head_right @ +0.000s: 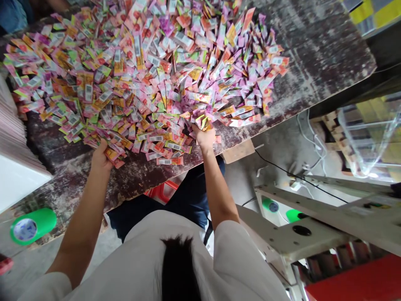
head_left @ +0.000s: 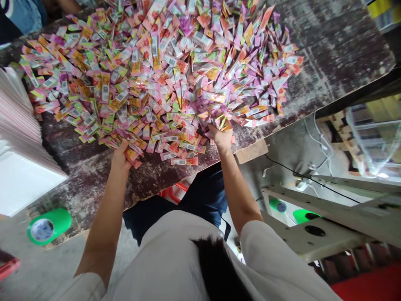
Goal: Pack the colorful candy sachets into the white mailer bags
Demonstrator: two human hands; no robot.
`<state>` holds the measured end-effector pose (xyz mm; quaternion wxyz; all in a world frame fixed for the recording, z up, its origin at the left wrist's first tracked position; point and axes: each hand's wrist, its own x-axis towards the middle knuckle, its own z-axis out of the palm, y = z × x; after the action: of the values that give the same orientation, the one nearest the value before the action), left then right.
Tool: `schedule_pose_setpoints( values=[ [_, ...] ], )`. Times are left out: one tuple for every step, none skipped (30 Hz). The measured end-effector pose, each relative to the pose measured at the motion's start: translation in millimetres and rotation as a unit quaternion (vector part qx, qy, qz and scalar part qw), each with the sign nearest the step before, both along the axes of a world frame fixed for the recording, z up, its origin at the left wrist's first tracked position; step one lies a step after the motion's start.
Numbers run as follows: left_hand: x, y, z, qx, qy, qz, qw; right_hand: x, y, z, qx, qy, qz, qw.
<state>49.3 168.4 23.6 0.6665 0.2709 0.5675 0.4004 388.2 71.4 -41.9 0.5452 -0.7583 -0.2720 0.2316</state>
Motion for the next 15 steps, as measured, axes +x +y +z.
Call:
schedule_pose_setpoints(
  values=[
    [2,-3,1.5,-0.005,-0.014,-0.015,1.000,1,-1,0.8,-0.013,-0.009,0.002,1.000],
    [5,-6,2.7,-0.007,-0.018,-0.030,0.999,1,-2,2.1,-0.025,-0.020,0.006,0.999],
    [9,-9,3.7,-0.010,-0.012,-0.045,0.999,1,-2,3.9,-0.036,-0.031,0.012,0.999],
    [13,-12,4.5,-0.017,0.000,-0.058,0.998,1,-2,6.2,-0.047,-0.043,0.020,0.998],
    [18,-14,5.0,-0.026,0.013,-0.069,0.997,1,-1,8.8,-0.057,-0.054,0.029,0.996],
    [23,-16,5.5,-0.035,0.023,-0.076,0.996,1,0,11.4,-0.066,-0.063,0.038,0.995],
    [28,-17,5.9,-0.042,0.026,-0.078,0.996,1,1,13.8,-0.073,-0.069,0.046,0.994],
    [33,-18,6.3,-0.045,0.022,-0.075,0.996,1,2,15.8,-0.078,-0.069,0.052,0.993],
    [38,-18,6.8,-0.044,0.014,-0.071,0.996,1,3,17.2,-0.080,-0.062,0.056,0.993],
    [44,-18,7.2,-0.041,0.004,-0.068,0.997,1,4,18.2,-0.075,-0.046,0.059,0.994],
    [50,-19,7.6,-0.039,-0.006,-0.065,0.997,1,4,18.9,-0.063,-0.022,0.061,0.996],
    [56,-19,7.7,-0.039,-0.013,-0.066,0.997,1,3,19.4,-0.046,0.009,0.066,0.997],
    [63,-19,7.6,-0.043,-0.018,-0.071,0.996,0,1,19.9,-0.023,0.045,0.072,0.996],
    [69,-19,7.1,-0.050,-0.020,-0.077,0.996,-2,-1,20.6,-0.001,0.080,0.077,0.994],
    [77,-19,6.1,-0.058,-0.021,-0.082,0.995,-3,-4,21.4,0.019,0.110,0.085,0.990]
  ],
)
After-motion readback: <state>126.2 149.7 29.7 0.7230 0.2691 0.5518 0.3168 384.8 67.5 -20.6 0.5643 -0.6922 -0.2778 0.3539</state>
